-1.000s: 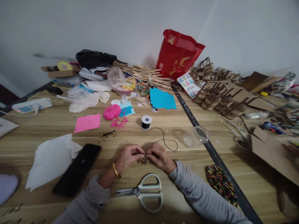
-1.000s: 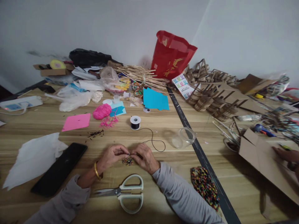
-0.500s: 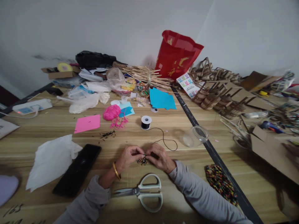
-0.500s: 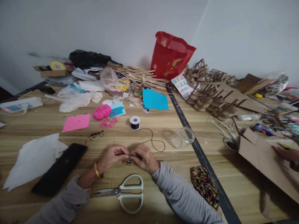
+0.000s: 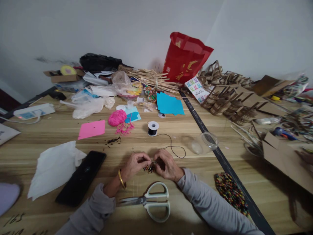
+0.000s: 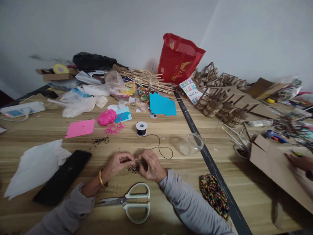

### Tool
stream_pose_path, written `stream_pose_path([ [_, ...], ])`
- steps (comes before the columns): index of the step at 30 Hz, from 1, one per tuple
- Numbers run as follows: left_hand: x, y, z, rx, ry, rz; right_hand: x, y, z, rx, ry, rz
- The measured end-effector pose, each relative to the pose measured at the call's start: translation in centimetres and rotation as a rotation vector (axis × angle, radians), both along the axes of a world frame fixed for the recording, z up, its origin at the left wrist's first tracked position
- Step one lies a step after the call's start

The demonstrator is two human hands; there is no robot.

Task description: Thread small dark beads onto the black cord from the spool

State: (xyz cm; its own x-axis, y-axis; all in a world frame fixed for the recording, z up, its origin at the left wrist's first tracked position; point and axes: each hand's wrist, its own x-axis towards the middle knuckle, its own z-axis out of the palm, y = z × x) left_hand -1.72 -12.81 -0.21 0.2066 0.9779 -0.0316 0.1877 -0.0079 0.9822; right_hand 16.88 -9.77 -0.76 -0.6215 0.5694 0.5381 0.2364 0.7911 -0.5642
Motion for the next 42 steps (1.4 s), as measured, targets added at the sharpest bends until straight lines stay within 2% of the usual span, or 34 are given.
stream_pose_path([
  [13,0.01,0.05,0.0,0.023,0.029,-0.024,0.07,-0.03,0.02,-0.05,-0.019,0.05],
  [22,0.01,0.0,-0.03,0.024,0.015,-0.014,0.07,0.03,0.03,-0.083,0.016,0.013],
  [37,-0.06,-0.08,-0.14,0.094,0.273,-0.016,0.1,0.23,0.32,-0.087,0.001,0.039],
  [42,-0.36,-0.08,-0.02,0.169,0.389,-0.1,0.17,0.29,0.5,-0.121,0.004,0.012],
])
